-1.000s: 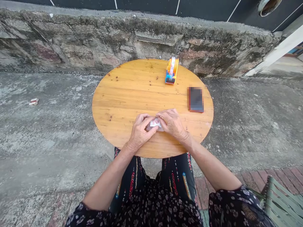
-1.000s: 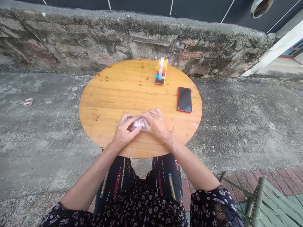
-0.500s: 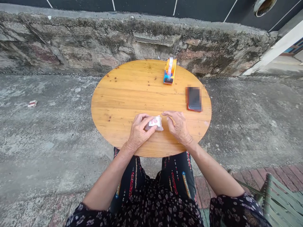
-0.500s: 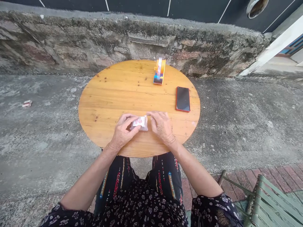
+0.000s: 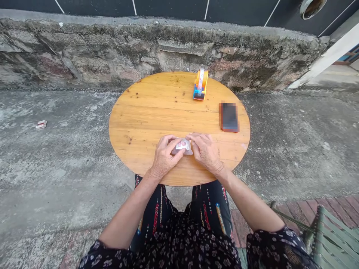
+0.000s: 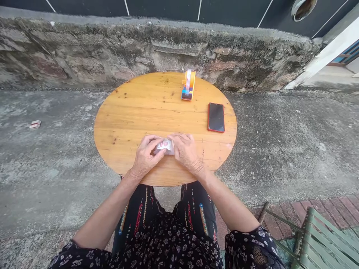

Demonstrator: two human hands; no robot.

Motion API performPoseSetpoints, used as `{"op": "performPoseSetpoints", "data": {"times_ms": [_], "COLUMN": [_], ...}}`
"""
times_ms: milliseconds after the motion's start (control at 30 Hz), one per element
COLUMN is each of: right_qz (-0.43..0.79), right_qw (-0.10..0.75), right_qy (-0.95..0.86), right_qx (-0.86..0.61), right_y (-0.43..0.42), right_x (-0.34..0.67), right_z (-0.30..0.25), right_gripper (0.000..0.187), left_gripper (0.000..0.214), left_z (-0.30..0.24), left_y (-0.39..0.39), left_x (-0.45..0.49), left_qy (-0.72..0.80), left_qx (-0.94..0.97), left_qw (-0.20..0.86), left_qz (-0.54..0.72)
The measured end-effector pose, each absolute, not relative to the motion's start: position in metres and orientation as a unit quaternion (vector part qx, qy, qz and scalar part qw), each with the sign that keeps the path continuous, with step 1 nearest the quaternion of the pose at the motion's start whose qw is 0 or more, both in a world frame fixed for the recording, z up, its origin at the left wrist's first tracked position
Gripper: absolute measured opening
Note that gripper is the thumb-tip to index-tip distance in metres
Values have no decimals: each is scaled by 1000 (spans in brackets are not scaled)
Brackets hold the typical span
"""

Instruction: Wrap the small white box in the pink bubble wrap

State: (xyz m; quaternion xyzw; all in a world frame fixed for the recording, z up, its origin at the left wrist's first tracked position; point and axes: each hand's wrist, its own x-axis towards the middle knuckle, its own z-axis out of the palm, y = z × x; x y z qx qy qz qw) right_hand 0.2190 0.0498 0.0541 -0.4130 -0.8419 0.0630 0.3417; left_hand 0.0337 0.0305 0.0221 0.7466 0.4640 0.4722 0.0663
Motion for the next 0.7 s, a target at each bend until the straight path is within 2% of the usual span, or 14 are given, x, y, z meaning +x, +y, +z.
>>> {"op": "performPoseSetpoints", "data": {"times_ms": [333,500,700], "right_qz": [96,125,172], "right_qw": [412,407,368], "right_qy": [-790,-777,-785], "right_qx": [-443,-465,-467], "right_y": [49,48,60], "right_x": [232,238,231], "right_z": [41,33,31], "right_gripper": [36,38,53], "left_gripper": [30,39,42], "left_z": [23,22,22], "left_y": [30,29,29], "left_x": [34,34,34], "left_qy": [467,473,467], "left_qx": [747,741,742], "left_qw": [42,37,39], "left_qz": [472,475,480]}}
